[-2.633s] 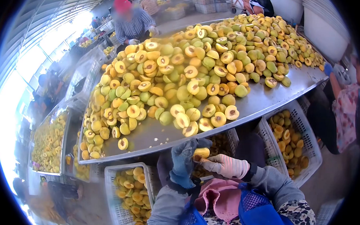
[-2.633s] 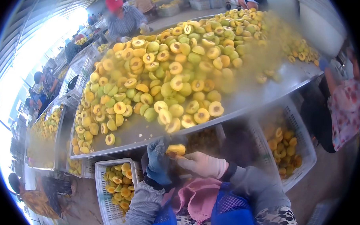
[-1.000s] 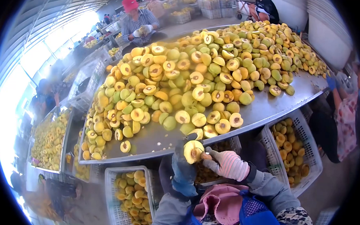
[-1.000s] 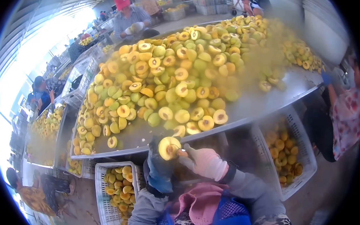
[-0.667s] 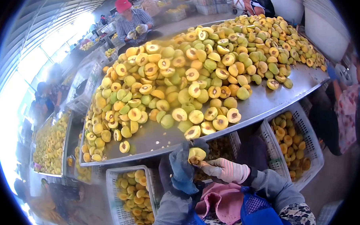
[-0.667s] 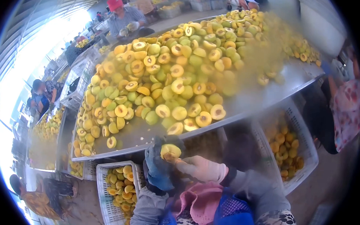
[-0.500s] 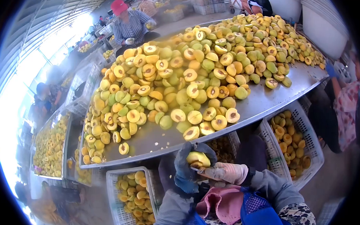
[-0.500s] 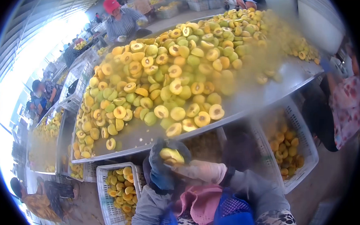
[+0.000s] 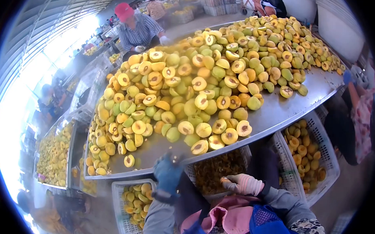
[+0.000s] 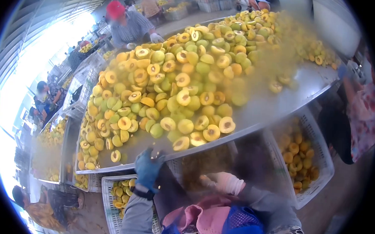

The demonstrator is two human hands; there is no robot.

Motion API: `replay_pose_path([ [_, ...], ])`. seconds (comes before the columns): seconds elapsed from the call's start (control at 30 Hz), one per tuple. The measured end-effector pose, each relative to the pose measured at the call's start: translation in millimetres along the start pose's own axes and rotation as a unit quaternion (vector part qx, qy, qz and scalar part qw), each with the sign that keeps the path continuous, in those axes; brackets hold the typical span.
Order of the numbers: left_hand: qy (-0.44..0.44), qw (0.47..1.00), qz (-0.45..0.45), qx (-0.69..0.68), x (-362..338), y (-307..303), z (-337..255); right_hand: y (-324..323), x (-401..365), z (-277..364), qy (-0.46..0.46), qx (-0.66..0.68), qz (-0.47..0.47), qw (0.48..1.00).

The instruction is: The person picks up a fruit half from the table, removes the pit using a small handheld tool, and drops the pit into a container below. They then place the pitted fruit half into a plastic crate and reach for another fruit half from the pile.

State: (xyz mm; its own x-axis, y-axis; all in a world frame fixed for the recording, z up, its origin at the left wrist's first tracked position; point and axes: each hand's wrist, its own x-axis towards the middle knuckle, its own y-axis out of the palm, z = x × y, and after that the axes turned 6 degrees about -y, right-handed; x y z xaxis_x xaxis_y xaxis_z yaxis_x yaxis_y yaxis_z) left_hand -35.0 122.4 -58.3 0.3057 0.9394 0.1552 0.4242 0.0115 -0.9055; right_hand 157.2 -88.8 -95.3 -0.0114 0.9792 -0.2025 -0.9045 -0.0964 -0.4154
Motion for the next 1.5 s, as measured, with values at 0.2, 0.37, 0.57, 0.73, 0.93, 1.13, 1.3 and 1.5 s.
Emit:
replay_pose_path([
  [0.2, -0.035, 0.977, 0.206, -0.03, 43.4, 58.9, -53.9, 0.9, -0.9, -12.8, 0.016, 0.016, 0.0, 1.0],
  [0.37, -0.023, 0.951, 0.182, -0.251, 45.7, 85.4, -32.7, -13.2, -5.4, 9.6, 0.003, 0.019, -0.047, 0.999],
  [0.57, -0.148, 0.669, 0.177, -0.707, 0.8, 10.8, -68.5, -21.7, 2.0, 34.5, -0.088, 0.057, -0.18, 0.978],
  [0.73, 0.04, 0.795, 0.06, -0.602, -36.4, 9.9, -72.6, -15.0, 11.1, 56.9, -0.133, -0.04, -0.209, 0.968],
  [0.93, 0.151, 0.897, 0.01, -0.415, -57.4, -13.7, -76.7, -11.0, 3.0, 71.5, -0.122, -0.097, -0.215, 0.964],
  [1.13, 0.128, 0.908, -0.043, -0.396, -74.5, -16.3, -83.1, -4.4, 5.2, 52.1, -0.146, -0.089, -0.219, 0.961],
  [1.3, 0.114, 0.895, -0.03, -0.431, -77.3, -0.1, -79.7, -9.4, 0.8, 58.0, -0.142, -0.081, -0.204, 0.965],
  [1.5, 0.108, 0.883, -0.05, -0.454, -80.7, -6.9, -94.0, -13.3, -4.4, 63.4, -0.119, -0.169, -0.188, 0.96],
])
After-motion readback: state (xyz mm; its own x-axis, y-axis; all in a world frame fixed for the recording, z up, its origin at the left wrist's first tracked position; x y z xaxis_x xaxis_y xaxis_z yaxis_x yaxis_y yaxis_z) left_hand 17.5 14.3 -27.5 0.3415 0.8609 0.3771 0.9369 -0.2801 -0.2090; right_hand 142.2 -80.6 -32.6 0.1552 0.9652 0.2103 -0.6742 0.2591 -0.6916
